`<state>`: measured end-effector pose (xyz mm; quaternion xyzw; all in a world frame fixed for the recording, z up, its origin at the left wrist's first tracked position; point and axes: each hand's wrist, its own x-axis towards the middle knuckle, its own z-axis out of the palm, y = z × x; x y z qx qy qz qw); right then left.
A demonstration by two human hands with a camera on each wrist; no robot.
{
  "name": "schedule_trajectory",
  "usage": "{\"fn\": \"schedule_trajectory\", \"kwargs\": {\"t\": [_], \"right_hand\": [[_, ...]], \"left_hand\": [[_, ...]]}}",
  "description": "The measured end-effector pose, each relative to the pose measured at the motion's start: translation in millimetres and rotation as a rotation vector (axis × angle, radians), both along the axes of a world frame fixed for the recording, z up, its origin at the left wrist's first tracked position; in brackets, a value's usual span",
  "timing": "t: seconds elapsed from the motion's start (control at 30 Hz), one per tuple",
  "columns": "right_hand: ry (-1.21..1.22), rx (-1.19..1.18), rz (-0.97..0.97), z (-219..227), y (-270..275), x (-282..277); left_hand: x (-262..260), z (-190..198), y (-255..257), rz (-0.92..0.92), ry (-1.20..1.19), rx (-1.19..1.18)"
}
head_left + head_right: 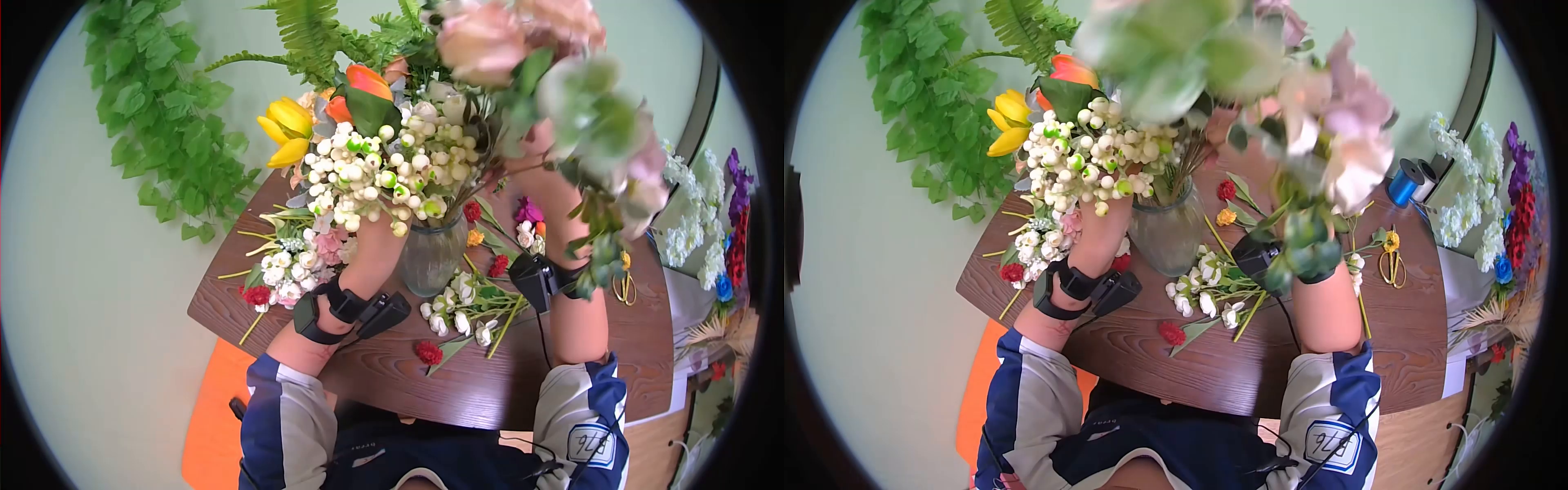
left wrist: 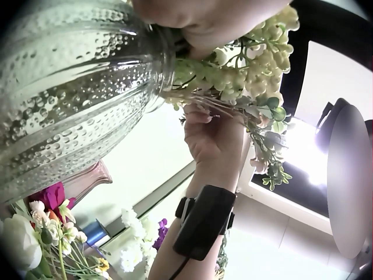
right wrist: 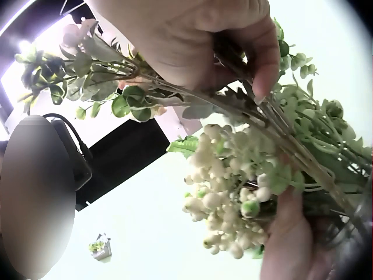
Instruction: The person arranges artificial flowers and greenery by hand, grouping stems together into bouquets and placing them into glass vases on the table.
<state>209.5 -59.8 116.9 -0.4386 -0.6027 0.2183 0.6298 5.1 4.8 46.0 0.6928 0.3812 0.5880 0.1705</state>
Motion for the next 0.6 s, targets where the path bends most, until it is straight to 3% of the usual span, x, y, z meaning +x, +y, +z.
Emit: {"fn": "schedule_trajectory", "kwargs": {"t": [0.03, 0.1, 0.2, 0.23, 0.4, 0.43, 0.47, 0.6], "right_hand": [[0.016, 0.001, 0.003, 6, 26, 14], [0.046, 0.004, 0.009, -2, 36, -12], [0.083, 0.011, 0.016, -48, 1, -19], [0.098, 0.011, 0.016, -52, 7, -27], [0.181, 0.01, 0.025, -79, 21, -31], [0.197, 0.014, 0.028, -73, 47, -41], [0.215, 0.017, 0.03, -95, 25, -17], [0.294, 0.027, 0.027, -113, 45, -6]], "left_hand": [[-2, 1, 0, 0.0, 0.001, 0.001], [-7, 2, 2, 0.237, 0.533, 0.173], [-9, 1, 3, 0.143, 0.444, 0.157], [-4, -11, 12, 0.05, 0.127, 0.251], [-17, -19, -4, 0.007, 0.153, 0.259], [-20, -18, -4, -0.001, 0.159, 0.265], [-22, -20, -9, -0.011, 0.167, 0.27], [-22, -18, -12, -0.064, 0.204, 0.287]]}}
